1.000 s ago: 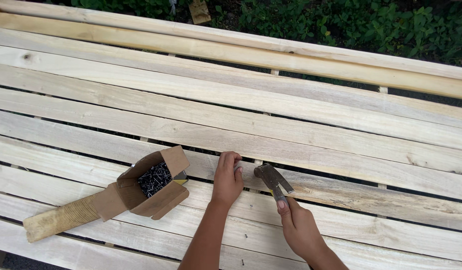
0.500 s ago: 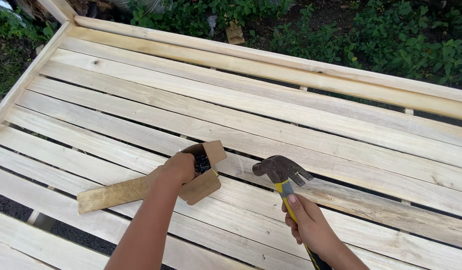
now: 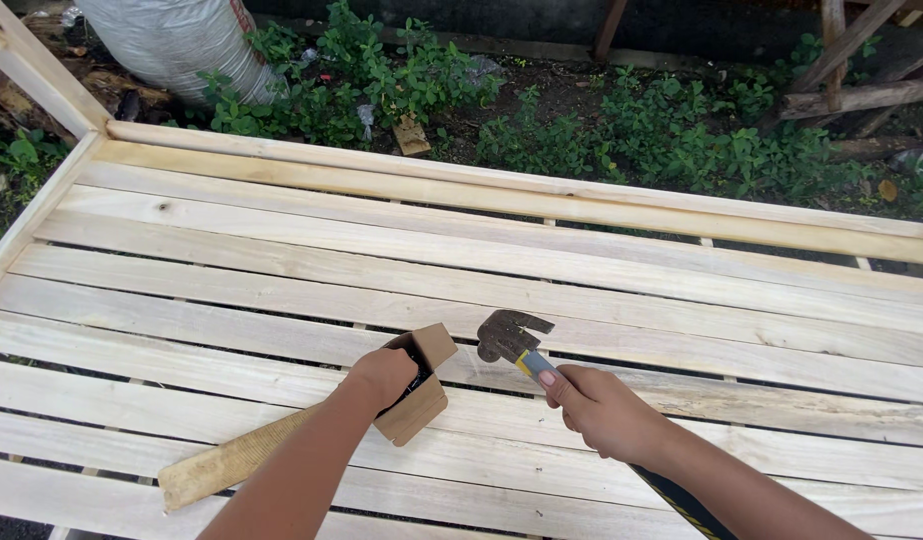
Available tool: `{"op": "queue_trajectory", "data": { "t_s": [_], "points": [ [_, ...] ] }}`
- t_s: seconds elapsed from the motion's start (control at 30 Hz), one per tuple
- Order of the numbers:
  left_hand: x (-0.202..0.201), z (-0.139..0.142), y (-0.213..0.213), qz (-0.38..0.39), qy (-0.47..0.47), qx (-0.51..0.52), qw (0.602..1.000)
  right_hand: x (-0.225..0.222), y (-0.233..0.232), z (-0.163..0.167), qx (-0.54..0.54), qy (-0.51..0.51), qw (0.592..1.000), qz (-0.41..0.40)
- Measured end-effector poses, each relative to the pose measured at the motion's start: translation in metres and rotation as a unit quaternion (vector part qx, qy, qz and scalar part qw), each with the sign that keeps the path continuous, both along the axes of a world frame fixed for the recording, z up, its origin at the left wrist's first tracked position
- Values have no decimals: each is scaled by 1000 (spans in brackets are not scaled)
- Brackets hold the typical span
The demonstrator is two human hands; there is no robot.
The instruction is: The person hammers nails into a slatted wooden frame outdoors. They take nails from a cardboard box, position each nail on a wood slat, and drive it in with a claw hammer, working along the frame.
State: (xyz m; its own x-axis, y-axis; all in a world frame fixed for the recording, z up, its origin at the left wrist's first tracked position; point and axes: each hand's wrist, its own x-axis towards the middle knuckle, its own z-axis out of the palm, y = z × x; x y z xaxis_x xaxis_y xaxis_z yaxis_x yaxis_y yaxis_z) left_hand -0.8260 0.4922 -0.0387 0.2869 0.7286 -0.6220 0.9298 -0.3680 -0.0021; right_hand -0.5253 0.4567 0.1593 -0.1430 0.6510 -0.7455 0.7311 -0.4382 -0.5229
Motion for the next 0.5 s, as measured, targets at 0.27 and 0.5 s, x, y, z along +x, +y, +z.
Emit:
{"op": "queue_trajectory", "data": {
  "t_s": [0.27,0.5],
  "points": [
    [-21,53,-15,95,-231,99,963,-24,0,32,24,-25,998,-46],
    [30,126,-29,142,-521,96,836,-24,18,22,90,-28,996,6]
  ]
}}
